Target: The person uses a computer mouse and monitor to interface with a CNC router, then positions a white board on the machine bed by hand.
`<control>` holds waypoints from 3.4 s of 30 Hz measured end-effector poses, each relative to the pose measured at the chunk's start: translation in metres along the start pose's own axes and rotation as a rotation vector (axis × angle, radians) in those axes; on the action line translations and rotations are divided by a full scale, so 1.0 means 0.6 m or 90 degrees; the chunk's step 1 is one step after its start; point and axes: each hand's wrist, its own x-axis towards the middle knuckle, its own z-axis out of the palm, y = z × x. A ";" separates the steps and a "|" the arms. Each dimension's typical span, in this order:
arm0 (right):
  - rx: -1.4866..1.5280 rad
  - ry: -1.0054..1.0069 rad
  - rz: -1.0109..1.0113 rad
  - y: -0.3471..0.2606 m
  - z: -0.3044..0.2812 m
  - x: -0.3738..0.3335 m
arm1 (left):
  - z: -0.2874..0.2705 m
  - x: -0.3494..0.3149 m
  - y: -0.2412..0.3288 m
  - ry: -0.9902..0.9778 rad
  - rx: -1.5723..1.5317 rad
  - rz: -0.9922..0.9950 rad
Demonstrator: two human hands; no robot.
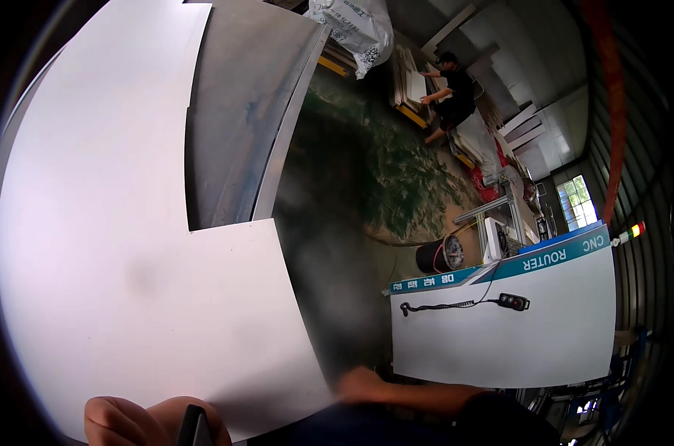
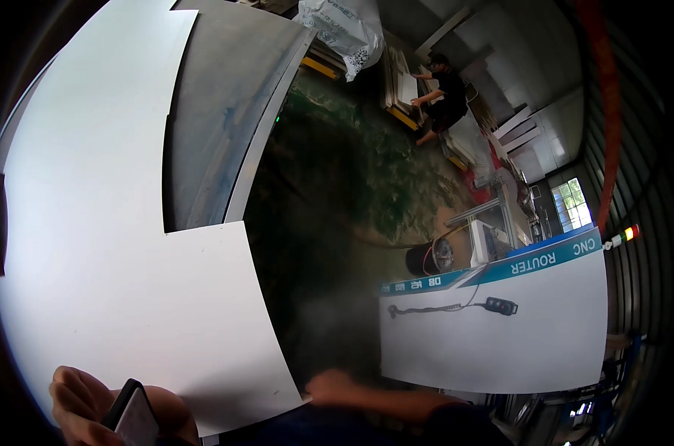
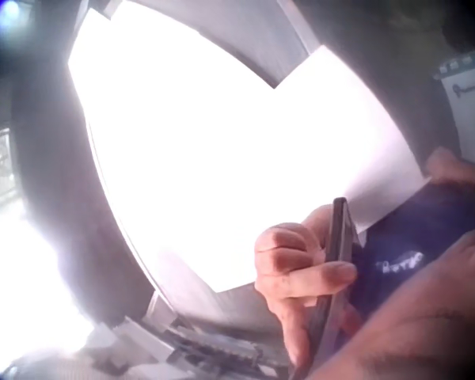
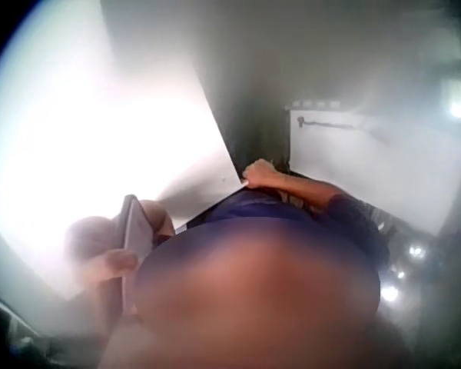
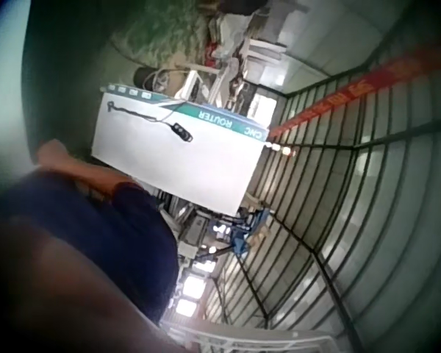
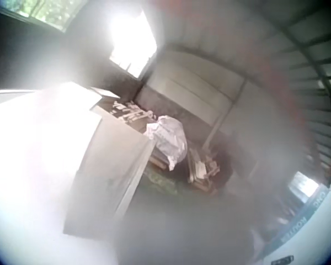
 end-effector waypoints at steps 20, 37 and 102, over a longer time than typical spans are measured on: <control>0.028 -0.082 -0.022 0.034 0.031 0.027 | 0.018 -0.008 -0.006 0.015 0.073 -0.007; 0.050 -0.201 -0.215 0.058 0.108 0.174 | 0.000 -0.014 0.001 -0.009 0.201 -0.044; 0.584 0.691 0.285 1.141 -0.259 0.051 | 1.253 0.408 -0.397 -0.661 -0.833 0.010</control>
